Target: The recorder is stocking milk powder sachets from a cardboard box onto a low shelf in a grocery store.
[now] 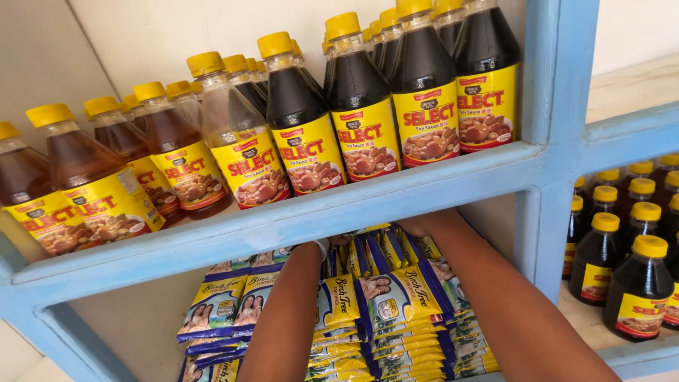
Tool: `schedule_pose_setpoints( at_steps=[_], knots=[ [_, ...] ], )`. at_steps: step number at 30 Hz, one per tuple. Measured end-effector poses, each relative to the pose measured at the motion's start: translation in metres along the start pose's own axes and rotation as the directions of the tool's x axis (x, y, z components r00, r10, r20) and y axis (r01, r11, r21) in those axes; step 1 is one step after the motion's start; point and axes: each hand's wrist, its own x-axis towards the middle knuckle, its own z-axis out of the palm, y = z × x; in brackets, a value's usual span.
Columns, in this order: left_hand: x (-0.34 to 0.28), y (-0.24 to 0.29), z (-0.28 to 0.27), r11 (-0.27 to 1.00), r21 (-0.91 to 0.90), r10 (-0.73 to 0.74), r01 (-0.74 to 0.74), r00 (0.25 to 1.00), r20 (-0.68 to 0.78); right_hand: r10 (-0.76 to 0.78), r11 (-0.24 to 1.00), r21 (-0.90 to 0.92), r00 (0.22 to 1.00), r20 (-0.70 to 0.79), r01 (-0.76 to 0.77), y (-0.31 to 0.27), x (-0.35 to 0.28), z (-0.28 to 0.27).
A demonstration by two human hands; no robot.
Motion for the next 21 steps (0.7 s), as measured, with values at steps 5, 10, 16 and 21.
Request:
schedule_pose_setpoints(
  at_steps=[5, 10, 16, 21],
  knots=[
    [-0.007, -0.006, 0.002, 0.994, 0.003, -0.105, 0.105, 0.994, 0.014, -0.037, 0.999, 0.009, 0.999, 0.029, 0.037, -0.005, -0.001, -0.006],
    [-0.005, 0.014, 0.004, 0.997, 0.041, -0.07, 0.067, 0.995, 0.077, 0.045, 0.999, 0.002, 0.999, -0.014, -0.045, -0.011, -0.012, -0.017],
    [-0.018, 0.067, -0.034, 0.98, 0.115, 0.134, -0.163, 0.964, 0.229, 0.04, 0.999, 0.019, 0.998, -0.039, -0.039, -0.012, -0.015, -0.022],
    [-0.025, 0.072, -0.055, 0.986, 0.131, 0.073, -0.106, 0.97, 0.231, 0.001, 0.999, 0.045, 0.998, -0.062, 0.002, -0.009, -0.011, -0.018]
  ],
)
